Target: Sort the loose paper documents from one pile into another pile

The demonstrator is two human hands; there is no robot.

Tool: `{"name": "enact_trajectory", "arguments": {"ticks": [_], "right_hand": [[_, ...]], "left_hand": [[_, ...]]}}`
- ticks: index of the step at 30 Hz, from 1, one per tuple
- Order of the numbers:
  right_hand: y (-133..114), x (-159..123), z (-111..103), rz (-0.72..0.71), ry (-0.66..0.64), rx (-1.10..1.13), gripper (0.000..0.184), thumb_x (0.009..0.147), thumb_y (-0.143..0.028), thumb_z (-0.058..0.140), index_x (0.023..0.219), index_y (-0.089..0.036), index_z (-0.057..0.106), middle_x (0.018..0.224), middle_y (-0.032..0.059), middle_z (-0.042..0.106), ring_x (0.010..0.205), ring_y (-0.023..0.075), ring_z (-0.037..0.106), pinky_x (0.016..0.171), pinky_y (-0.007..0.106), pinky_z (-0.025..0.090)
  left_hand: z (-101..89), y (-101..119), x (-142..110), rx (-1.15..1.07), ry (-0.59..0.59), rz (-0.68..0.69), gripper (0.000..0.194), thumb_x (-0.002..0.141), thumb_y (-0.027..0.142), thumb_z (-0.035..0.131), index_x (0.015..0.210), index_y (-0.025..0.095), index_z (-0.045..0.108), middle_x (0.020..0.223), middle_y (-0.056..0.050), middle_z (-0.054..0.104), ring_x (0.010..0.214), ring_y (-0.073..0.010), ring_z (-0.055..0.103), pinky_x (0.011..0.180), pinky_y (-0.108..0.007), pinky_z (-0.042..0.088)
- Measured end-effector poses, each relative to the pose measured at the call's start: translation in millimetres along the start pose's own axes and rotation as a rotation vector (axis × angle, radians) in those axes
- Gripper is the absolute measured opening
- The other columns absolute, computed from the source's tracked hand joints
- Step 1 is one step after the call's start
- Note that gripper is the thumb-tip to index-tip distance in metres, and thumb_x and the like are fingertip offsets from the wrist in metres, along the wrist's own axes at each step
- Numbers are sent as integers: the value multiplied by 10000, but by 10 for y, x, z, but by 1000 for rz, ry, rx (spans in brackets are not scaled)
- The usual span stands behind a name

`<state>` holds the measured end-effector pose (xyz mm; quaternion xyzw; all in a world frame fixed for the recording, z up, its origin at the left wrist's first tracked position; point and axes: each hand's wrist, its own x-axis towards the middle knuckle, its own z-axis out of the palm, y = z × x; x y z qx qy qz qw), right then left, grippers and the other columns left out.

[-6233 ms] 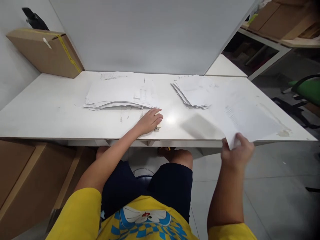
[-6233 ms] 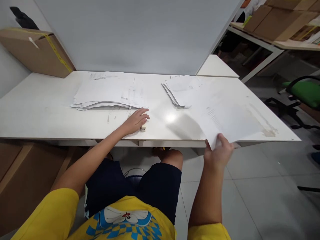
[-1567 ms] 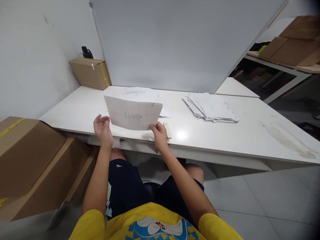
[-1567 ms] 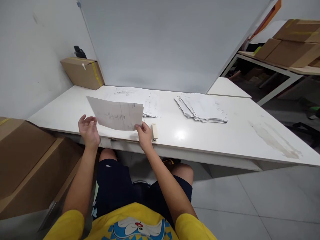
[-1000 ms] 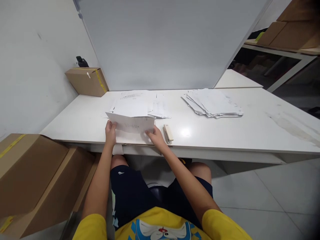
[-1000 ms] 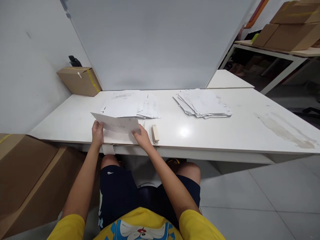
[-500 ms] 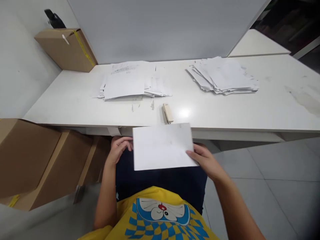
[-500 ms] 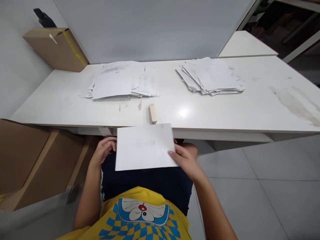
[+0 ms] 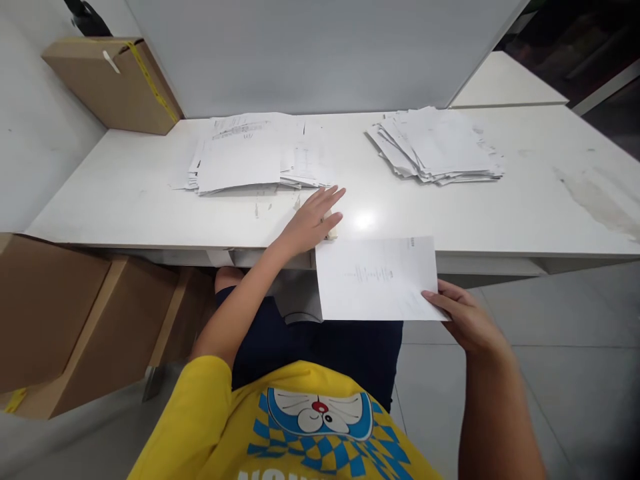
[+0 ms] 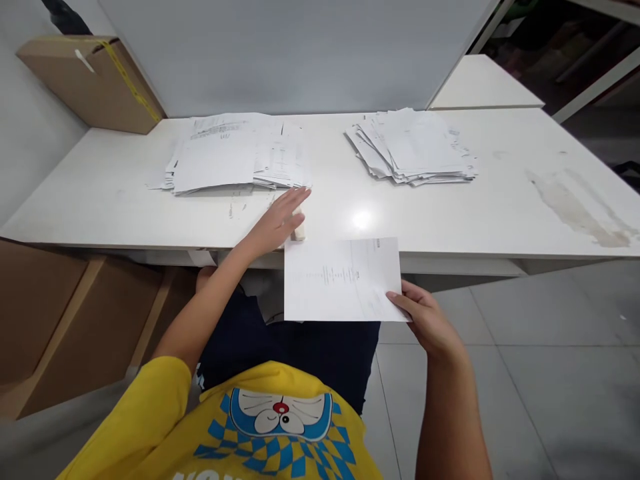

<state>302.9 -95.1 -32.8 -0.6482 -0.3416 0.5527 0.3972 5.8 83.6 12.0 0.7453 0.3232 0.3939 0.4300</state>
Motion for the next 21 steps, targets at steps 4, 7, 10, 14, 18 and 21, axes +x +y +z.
{"name": "enact_trajectory", "arguments": {"ticks": [4, 7, 10, 14, 18, 21], "right_hand": [[-18, 35, -51, 7, 18, -3, 457, 646, -529, 823, 1001, -245, 781, 966, 117, 764, 796, 292, 717, 642, 387, 569], [-40, 36, -93, 5, 32, -33, 445, 668, -526, 802, 1009, -241, 778, 960, 118, 764, 796, 290, 717, 636, 385, 562], [-59, 32, -131, 20, 42, -38, 437, 676, -508, 798, 1017, -235, 779, 959, 119, 763, 807, 290, 717, 632, 379, 555], [-84, 35, -153, 31, 52, -11, 421, 689, -465, 797, 1037, -229, 777, 962, 115, 763, 831, 291, 720, 640, 369, 553], [-79, 49, -188, 49, 53, 31, 417, 691, -442, 814, 1048, -229, 772, 968, 95, 763, 860, 289, 723, 615, 337, 553], [-53, 57, -225, 60, 62, 87, 418, 682, -418, 829, 1058, -247, 764, 971, 66, 762, 898, 284, 721, 607, 314, 558]], "left_hand": [[109, -371, 313, 53, -109, 46, 413, 778, 582, 761, 1060, 281, 764, 1354, -68, 660, 1477, -357, 366, 1240, -549, 219], [120, -516, 364, 27, -136, 99, 334, 820, 543, 723, 1027, 285, 777, 1301, -63, 691, 1451, -345, 407, 1220, -527, 278], [105, -549, 361, 53, -139, 157, 292, 874, 486, 665, 1067, 292, 768, 1283, -57, 696, 1436, -333, 428, 1198, -515, 319], [105, -526, 359, 109, -168, 171, 246, 907, 399, 630, 1071, 271, 762, 1264, -70, 696, 1432, -333, 426, 1190, -516, 332], [120, -446, 344, 195, -210, 116, 244, 951, 325, 558, 1099, 246, 734, 1300, -64, 667, 1466, -306, 364, 1211, -517, 293], [125, -371, 322, 299, -264, 93, 303, 994, 250, 439, 1161, 230, 690, 1362, -57, 623, 1491, -268, 308, 1225, -501, 268]]}}
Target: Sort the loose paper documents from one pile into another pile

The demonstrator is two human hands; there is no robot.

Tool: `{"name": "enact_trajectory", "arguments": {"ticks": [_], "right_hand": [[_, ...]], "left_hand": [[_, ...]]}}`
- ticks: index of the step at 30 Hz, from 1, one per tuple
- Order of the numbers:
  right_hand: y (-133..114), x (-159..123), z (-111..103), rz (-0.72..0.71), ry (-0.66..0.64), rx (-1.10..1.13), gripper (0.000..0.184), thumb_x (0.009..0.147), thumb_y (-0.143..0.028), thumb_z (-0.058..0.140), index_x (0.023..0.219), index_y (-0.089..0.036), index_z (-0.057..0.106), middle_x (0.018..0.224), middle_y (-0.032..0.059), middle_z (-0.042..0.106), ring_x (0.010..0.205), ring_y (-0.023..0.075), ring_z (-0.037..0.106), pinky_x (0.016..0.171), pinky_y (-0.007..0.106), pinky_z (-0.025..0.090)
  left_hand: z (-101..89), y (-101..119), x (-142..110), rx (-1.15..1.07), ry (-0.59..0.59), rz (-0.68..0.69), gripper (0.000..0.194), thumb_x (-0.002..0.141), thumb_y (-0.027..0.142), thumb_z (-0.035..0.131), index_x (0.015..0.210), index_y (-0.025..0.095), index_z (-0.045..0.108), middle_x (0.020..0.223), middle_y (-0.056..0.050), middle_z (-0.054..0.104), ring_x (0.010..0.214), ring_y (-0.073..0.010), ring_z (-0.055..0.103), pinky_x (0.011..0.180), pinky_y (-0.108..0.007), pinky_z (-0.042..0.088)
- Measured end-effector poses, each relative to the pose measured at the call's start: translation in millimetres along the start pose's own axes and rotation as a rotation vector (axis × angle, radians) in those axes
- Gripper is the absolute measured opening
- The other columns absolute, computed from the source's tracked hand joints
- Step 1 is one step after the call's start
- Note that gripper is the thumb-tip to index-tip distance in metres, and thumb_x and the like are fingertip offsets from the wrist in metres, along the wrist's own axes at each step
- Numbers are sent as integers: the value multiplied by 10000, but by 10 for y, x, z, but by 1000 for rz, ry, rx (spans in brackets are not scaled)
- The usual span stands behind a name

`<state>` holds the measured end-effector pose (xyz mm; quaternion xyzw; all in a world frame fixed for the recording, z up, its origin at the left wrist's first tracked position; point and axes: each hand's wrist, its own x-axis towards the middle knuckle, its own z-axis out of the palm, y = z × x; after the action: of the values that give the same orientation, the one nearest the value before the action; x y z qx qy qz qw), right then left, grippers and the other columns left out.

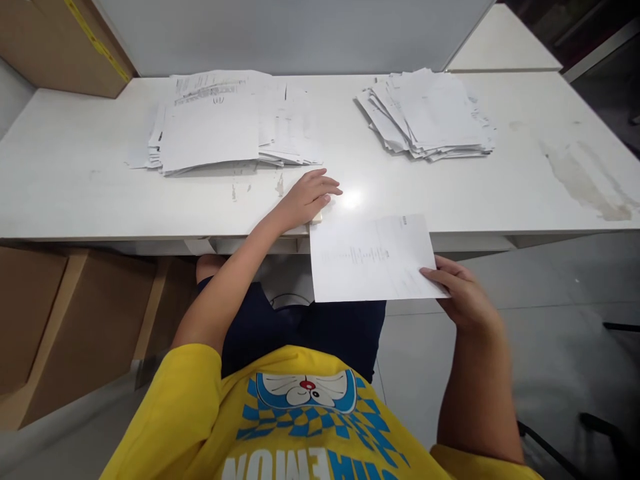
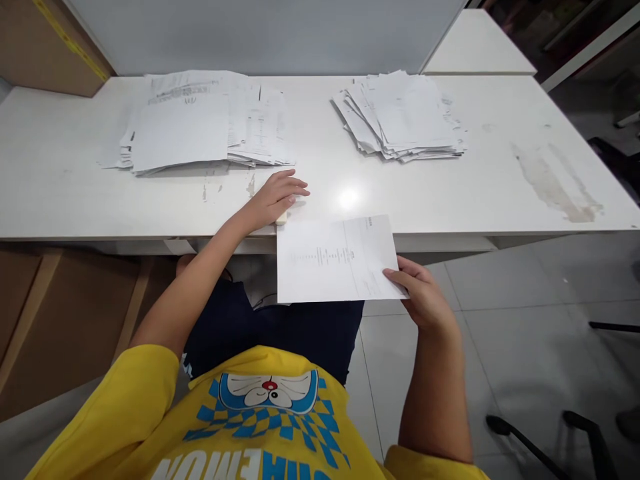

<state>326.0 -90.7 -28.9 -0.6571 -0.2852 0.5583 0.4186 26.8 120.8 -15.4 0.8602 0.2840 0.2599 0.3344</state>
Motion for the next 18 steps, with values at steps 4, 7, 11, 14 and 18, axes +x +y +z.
{"name": "enact_trajectory", "arguments": {"ticks": [4, 7, 11, 14, 18], "right_hand": [[5, -15, -5, -26, 52, 42, 368, 704, -370, 809, 1052, -260, 760, 964, 54, 758, 895, 282, 721, 611, 325, 561], [-24, -41, 32, -49, 81, 84, 345, 702, -334, 803, 1035, -253, 761, 968, 56, 759, 893, 267, 722, 609, 301, 544], [-65, -56, 86, -57, 95, 122, 342, 687, -314, 808, 1014, -226, 764, 962, 74, 759, 915, 263, 719, 605, 282, 530], [-68, -46, 107, -62, 116, 119, 354, 666, -311, 812, 1003, -216, 763, 951, 82, 756, 902, 273, 719, 587, 294, 526], [-38, -21, 99, -75, 123, 117, 350, 668, -303, 806, 1002, -212, 757, 954, 94, 753, 910, 274, 717, 590, 300, 524]], "left_hand": [[-13, 56, -12, 53, -36, 3, 332, 1008, 228, 385, 1187, 235, 665, 1368, -54, 613, 1496, -259, 294, 1224, -488, 276], [-9, 51, -5, 48, -33, 14, 323, 1013, 249, 391, 1181, 242, 667, 1353, -52, 620, 1492, -269, 297, 1220, -505, 283], [3, 19, 4, 27, -38, 23, 307, 1011, 283, 414, 1166, 262, 678, 1342, -43, 623, 1491, -284, 300, 1215, -537, 280], [16, 1, 5, 9, -30, 38, 304, 1000, 270, 419, 1151, 279, 683, 1333, -28, 621, 1491, -281, 306, 1225, -543, 266], [53, -43, 26, -28, -32, 34, 263, 962, 230, 454, 1038, 267, 703, 1305, -23, 605, 1484, -289, 319, 1246, -540, 238]]}}
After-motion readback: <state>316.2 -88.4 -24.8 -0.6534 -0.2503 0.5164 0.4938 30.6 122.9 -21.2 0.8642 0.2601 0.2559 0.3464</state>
